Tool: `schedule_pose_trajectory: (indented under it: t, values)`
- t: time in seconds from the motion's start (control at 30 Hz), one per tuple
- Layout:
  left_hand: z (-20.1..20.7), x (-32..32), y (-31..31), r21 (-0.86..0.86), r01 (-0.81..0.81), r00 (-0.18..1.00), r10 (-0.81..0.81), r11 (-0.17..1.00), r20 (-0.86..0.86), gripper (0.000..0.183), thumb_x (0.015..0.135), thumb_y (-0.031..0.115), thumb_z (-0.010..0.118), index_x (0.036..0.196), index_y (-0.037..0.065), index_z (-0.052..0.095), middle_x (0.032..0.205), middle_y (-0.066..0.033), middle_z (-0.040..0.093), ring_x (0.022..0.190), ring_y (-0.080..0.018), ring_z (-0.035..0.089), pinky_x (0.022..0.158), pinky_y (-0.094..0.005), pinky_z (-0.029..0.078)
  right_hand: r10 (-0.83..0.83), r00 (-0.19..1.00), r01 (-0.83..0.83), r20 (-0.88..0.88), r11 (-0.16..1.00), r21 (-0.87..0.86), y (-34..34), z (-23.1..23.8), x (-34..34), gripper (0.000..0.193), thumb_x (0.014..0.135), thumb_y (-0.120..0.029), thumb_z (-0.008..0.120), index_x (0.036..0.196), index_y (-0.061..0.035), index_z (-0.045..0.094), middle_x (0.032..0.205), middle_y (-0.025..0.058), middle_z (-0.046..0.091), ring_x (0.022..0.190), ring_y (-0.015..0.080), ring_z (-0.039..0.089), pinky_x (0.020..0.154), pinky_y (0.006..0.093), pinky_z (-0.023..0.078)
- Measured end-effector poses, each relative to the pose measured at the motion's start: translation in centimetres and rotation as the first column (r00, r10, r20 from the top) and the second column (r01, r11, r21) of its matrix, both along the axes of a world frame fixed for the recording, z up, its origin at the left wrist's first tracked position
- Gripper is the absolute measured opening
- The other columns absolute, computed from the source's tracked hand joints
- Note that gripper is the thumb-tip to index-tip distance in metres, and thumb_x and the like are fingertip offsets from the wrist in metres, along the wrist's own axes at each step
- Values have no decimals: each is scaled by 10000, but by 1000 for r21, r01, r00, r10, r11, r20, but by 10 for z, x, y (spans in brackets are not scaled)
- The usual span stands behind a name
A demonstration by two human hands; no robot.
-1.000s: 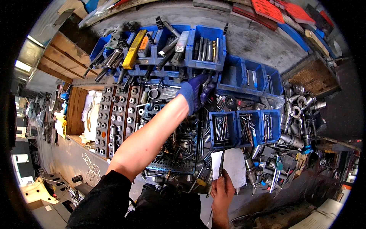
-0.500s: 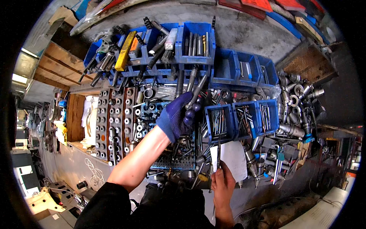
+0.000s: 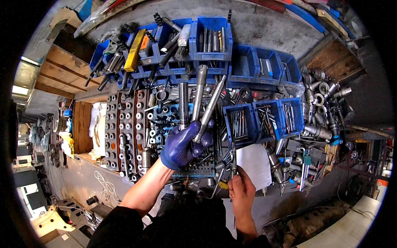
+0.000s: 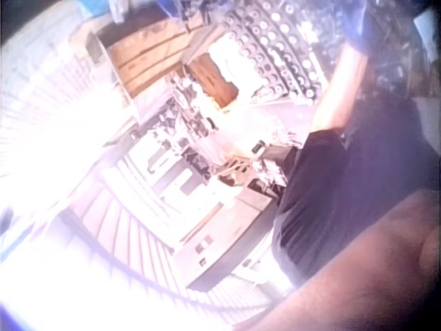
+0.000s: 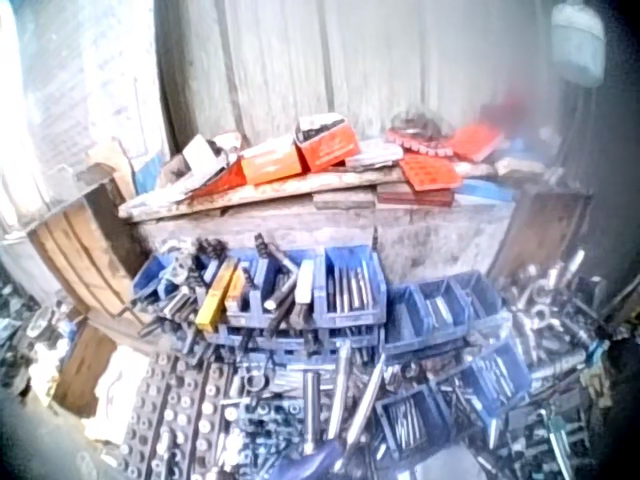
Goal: The person picks up several metal rods and cylinders from blue storage bins, measures them with a caliper, and places them back into specific slots or bins. The person then walks across the fabrication floor to a different metal workbench and picks up a long metal pipe.
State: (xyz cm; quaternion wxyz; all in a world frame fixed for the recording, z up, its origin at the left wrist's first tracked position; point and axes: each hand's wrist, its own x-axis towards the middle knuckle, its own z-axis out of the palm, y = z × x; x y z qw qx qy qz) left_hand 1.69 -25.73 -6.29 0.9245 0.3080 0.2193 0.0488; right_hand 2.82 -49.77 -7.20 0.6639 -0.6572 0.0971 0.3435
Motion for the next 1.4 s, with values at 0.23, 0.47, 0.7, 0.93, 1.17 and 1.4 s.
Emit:
schedule_pose_trajectory:
  t: [0.23, 0.47, 0.7, 0.93, 1.17, 1.4]
  values:
    - [15, 1, 2, 58, 11, 999, -13, 998, 30, 329, 959, 277, 574, 1150, 9, 597, 794, -76, 651, 603, -96, 583, 470, -183, 419, 3, 1000, -3, 7, 1000, 23, -3, 7, -3, 448, 985, -285, 535, 1340, -17, 478, 697, -15, 506, 495, 15, 351, 435, 170, 250]
    - [20, 50, 8, 210, -110, 994, 109, 971, 16, 262, 961, 312, 562, 1027, 65, 620, 730, -59, 665, 494, -78, 539, 413, -191, 394, -20, 1000, 19, 9, 999, 27, -8, 6, -4, 450, 986, -283, 533, 1335, -4, 476, 691, -19, 506, 483, 11, 340, 424, 170, 237]
    - [23, 138, 44, 222, -248, 961, 268, 943, -63, 222, 872, 243, 643, 904, 26, 604, 699, -100, 662, 508, -154, 594, 430, -249, 433, -80, 997, 80, -1, 997, 12, -17, 12, -4, 438, 981, -273, 540, 1324, -7, 480, 674, -12, 496, 468, 23, 342, 413, 177, 238]
    - [4, 166, 79, -95, -100, 994, 96, 990, -44, 137, 932, 146, 579, 991, 26, 610, 869, -117, 690, 741, -196, 687, 642, -243, 600, -116, 993, 115, 20, 993, 38, -28, 9, -4, 426, 980, -273, 544, 1317, -20, 487, 663, -13, 489, 456, 25, 337, 401, 178, 233]
    - [2, 134, 67, -171, -158, 987, 158, 973, -13, 189, 941, 94, 535, 1041, -49, 608, 998, -166, 681, 864, -222, 688, 748, -284, 604, -120, 992, 120, 22, 992, 28, -29, 8, -2, 420, 982, -276, 536, 1312, -20, 494, 666, -16, 490, 455, 17, 331, 400, 174, 229]
    - [-9, 141, 70, 129, -177, 980, 187, 976, -74, 183, 940, 233, 587, 1019, 79, 647, 893, -82, 702, 704, -162, 657, 562, -251, 533, -89, 996, 89, 16, 995, 34, -26, 8, 0, 432, 982, -285, 535, 1315, -14, 490, 678, -12, 496, 473, 23, 344, 405, 177, 237]
